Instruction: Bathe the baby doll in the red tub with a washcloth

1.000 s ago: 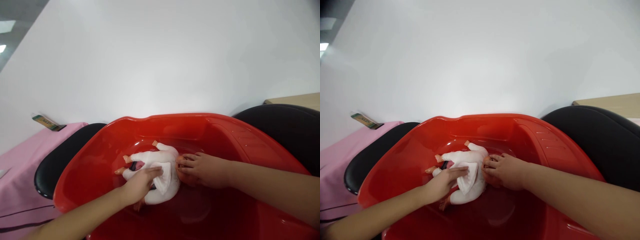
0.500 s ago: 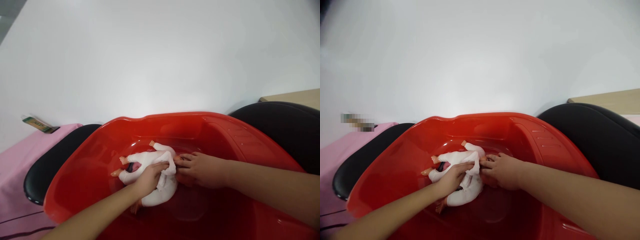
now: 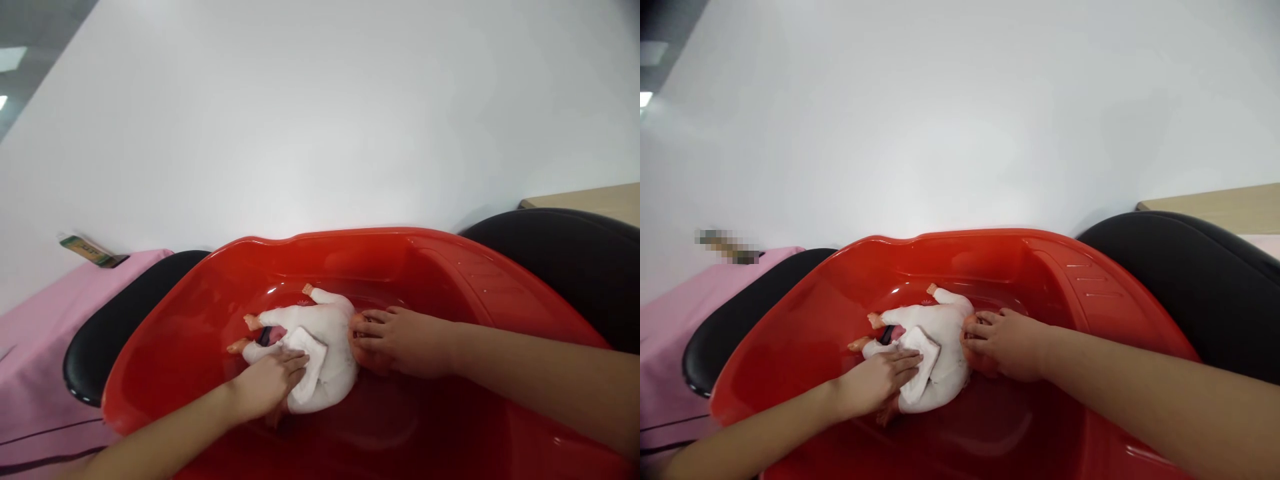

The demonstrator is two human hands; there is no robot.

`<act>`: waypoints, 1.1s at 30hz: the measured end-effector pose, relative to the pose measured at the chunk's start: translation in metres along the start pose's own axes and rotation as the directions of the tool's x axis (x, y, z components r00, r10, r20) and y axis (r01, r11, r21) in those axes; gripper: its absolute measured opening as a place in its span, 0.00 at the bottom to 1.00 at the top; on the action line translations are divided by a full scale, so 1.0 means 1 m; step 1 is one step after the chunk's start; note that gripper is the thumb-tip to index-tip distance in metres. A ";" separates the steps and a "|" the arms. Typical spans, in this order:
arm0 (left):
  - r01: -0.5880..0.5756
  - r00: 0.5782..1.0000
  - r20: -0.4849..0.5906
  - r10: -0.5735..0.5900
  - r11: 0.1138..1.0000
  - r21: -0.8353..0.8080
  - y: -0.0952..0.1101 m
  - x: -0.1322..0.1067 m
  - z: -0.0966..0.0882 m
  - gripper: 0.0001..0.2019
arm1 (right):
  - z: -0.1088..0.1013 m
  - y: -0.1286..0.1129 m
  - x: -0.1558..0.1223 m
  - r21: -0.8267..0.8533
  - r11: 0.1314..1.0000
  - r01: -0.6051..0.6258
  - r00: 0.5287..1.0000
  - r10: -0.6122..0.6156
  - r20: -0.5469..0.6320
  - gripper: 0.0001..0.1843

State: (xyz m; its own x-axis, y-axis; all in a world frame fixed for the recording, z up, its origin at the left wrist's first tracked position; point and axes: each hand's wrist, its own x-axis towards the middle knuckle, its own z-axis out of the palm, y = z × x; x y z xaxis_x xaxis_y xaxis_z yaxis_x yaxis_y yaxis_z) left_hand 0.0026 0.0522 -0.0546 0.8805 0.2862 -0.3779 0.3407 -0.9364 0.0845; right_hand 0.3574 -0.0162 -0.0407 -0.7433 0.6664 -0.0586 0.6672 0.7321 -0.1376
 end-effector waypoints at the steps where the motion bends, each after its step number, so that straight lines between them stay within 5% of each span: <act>1: 0.005 1.000 -0.001 -0.005 1.000 -0.007 -0.005 -0.006 0.002 0.23 | 0.000 0.000 0.000 -0.004 1.000 -0.001 1.000 0.001 0.004 0.31; 5: 0.041 0.999 -0.032 -0.042 0.999 -0.019 -0.017 -0.020 -0.001 0.24 | 0.000 0.001 0.000 0.021 1.000 -0.010 1.000 0.010 -0.024 0.32; 9: 0.121 0.979 -0.169 -0.112 0.992 0.039 -0.024 -0.012 -0.028 0.26 | 0.002 0.001 0.000 0.030 0.999 -0.015 1.000 0.016 -0.020 0.32; 14: 0.293 0.841 -0.474 -0.261 0.956 -0.006 -0.027 0.027 -0.075 0.25 | 0.005 0.000 0.000 0.040 0.999 -0.023 0.995 0.027 -0.093 0.29; 17: 0.335 0.780 -0.536 -0.324 0.939 -0.080 -0.018 0.060 -0.085 0.29 | 0.004 -0.001 -0.001 0.042 0.999 -0.026 0.994 0.030 -0.104 0.27; 24: 0.151 0.941 -0.320 -0.112 0.984 0.099 0.002 0.099 -0.038 0.26 | 0.008 0.002 0.000 0.022 1.000 -0.015 0.997 0.017 -0.069 0.33; 28: 0.054 0.974 -0.227 0.024 0.942 0.331 -0.012 0.079 -0.015 0.26 | 0.008 0.003 0.001 0.014 1.000 -0.012 1.000 0.012 -0.016 0.34; 33: 0.031 0.985 -0.165 0.044 0.905 0.424 -0.048 0.041 0.000 0.26 | 0.006 0.003 0.000 0.045 0.999 -0.026 0.999 0.027 -0.025 0.32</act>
State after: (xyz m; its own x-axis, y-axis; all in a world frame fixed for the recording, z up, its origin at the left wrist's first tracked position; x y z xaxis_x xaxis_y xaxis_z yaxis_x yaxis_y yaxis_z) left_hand 0.0226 0.1084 -0.0747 0.9370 0.2742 -0.2163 0.1954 -0.9249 -0.3261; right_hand 0.3593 -0.0148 -0.0472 -0.7236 0.6892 -0.0377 0.6833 0.7076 -0.1799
